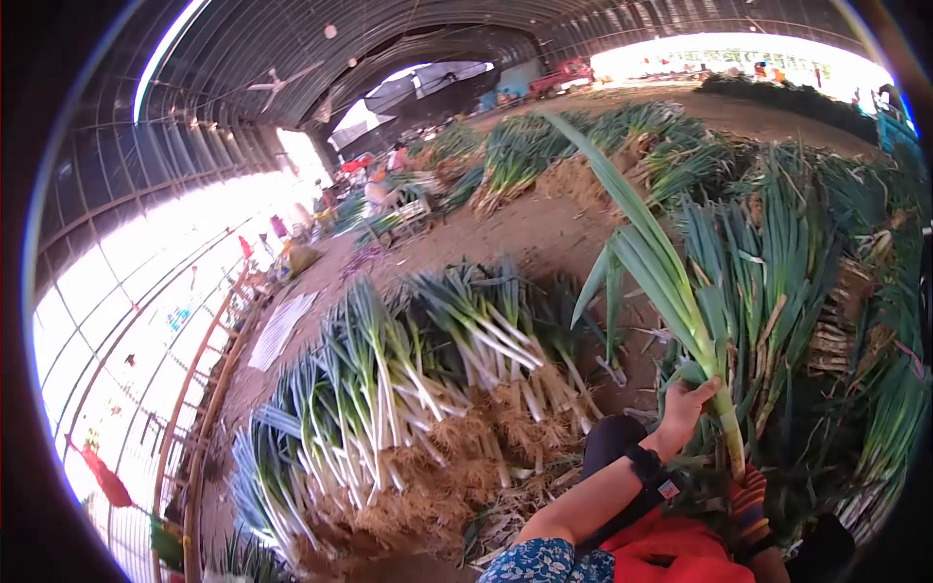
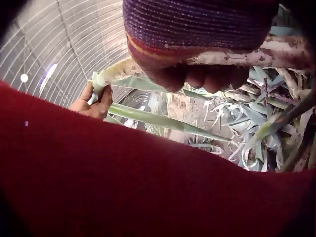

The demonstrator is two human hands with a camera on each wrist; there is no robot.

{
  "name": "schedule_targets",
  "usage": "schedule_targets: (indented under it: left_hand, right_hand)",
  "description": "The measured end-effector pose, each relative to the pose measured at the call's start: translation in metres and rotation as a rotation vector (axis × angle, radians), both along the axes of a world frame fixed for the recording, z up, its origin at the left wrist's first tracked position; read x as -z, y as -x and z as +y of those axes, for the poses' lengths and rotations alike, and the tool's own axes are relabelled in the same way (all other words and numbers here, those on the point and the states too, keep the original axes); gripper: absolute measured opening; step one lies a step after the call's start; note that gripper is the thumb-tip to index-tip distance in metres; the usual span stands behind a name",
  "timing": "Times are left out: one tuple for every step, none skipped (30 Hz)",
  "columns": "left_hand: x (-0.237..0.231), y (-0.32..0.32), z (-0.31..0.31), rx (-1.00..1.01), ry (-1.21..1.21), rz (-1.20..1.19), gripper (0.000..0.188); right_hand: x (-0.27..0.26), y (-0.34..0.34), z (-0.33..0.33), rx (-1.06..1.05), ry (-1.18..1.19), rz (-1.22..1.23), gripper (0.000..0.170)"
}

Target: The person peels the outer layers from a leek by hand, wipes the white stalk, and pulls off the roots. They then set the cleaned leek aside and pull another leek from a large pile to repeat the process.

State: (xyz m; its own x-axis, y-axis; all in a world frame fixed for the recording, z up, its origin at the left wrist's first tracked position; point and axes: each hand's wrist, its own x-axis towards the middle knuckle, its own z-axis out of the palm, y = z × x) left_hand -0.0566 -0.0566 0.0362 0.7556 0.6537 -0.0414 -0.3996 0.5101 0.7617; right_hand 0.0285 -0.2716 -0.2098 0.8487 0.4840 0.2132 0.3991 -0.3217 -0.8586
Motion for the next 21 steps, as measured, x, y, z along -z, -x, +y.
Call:
schedule_targets:
  left_hand:
    - [-0.002, 0.002, 0.001, 0.025, -0.069, 0.048, 0.02]
    - [-0.005, 0.005, 0.003, 0.053, -0.139, 0.097, 0.022]
    - [-0.007, 0.007, 0.002, 0.039, -0.126, 0.06, 0.021]
    - [-0.017, 0.012, -0.002, 0.026, -0.129, 0.062, 0.021]
    - [-0.028, 0.018, -0.007, -0.026, -0.152, 0.058, 0.021]
    - [-0.033, 0.022, -0.009, -0.077, -0.173, 0.055, 0.02]
    - [-0.033, 0.022, -0.008, -0.086, -0.171, 0.06, 0.02]
    - [-0.032, 0.02, -0.008, -0.076, -0.218, 0.058, 0.02]
    - [-0.029, 0.018, -0.009, -0.061, -0.263, 0.055, 0.019]
    - [-0.031, 0.018, -0.008, -0.058, -0.256, 0.058, 0.019]
    - [-0.035, 0.017, -0.007, -0.045, -0.327, 0.104, 0.02]
    - [-0.035, 0.016, -0.01, -0.027, -0.399, 0.149, 0.021]
    - [-0.027, 0.009, -0.015, -0.018, -0.4, 0.151, 0.021]
    - [-0.011, -0.005, -0.022, -0.06, -0.521, 0.291, 0.023]
    - [0.006, -0.017, -0.03, -0.11, -0.637, 0.431, 0.027]
    - [0.017, -0.019, -0.036, -0.159, -0.748, 0.571, 0.03]
    - [0.02, -0.014, -0.047, -0.162, -0.746, 0.568, 0.03]
    - [0.022, -0.01, -0.064, -0.023, -0.549, 0.483, 0.032]
    - [0.023, -0.007, -0.076, 0.119, -0.348, 0.395, 0.033]
    - [0.029, -0.001, -0.075, 0.133, -0.336, 0.394, 0.033]
    - [0.041, 0.012, -0.073, 0.348, -0.444, 0.485, 0.029]
  right_hand:
    - [0.006, -0.002, 0.002, 0.031, -0.011, 0.008, 0.03]
    - [0.012, -0.005, 0.004, 0.063, -0.022, 0.016, 0.03]
    - [0.017, -0.007, 0.002, 0.032, 0.056, -0.085, 0.028]
    - [0.017, -0.008, 0.002, 0.014, 0.092, -0.134, 0.027]
    - [0.011, -0.007, 0.004, -0.003, 0.127, -0.184, 0.027]
    - [0.006, -0.003, 0.003, -0.015, 0.164, -0.23, 0.026]
    - [-0.007, 0.004, 0.005, -0.013, 0.185, -0.266, 0.025]
    - [-0.019, 0.009, 0.006, -0.008, 0.197, -0.297, 0.025]
    - [-0.029, 0.014, 0.006, 0.001, 0.21, -0.326, 0.025]
    - [-0.037, 0.016, 0.006, 0.017, 0.215, -0.352, 0.024]
    - [-0.044, 0.019, 0.004, 0.044, 0.228, -0.38, 0.024]
    - [-0.05, 0.02, 0.002, 0.082, 0.24, -0.409, 0.024]
    - [-0.056, 0.019, 0.001, 0.128, 0.248, -0.451, 0.025]
    - [-0.061, 0.017, 0.002, 0.184, 0.253, -0.501, 0.025]
    - [-0.065, 0.013, 0.003, 0.248, 0.26, -0.546, 0.026]
    - [-0.072, 0.01, 0.007, 0.292, 0.278, -0.559, 0.027]
    - [-0.082, 0.006, 0.007, 0.252, 0.315, -0.449, 0.025]
    - [-0.091, 0.001, 0.007, 0.218, 0.356, -0.34, 0.024]
    - [-0.1, -0.003, 0.007, 0.15, 0.433, -0.113, 0.025]
    - [-0.11, -0.007, 0.012, 0.16, 0.448, -0.11, 0.025]
    - [-0.12, -0.005, 0.017, 0.108, 0.246, -0.233, 0.023]
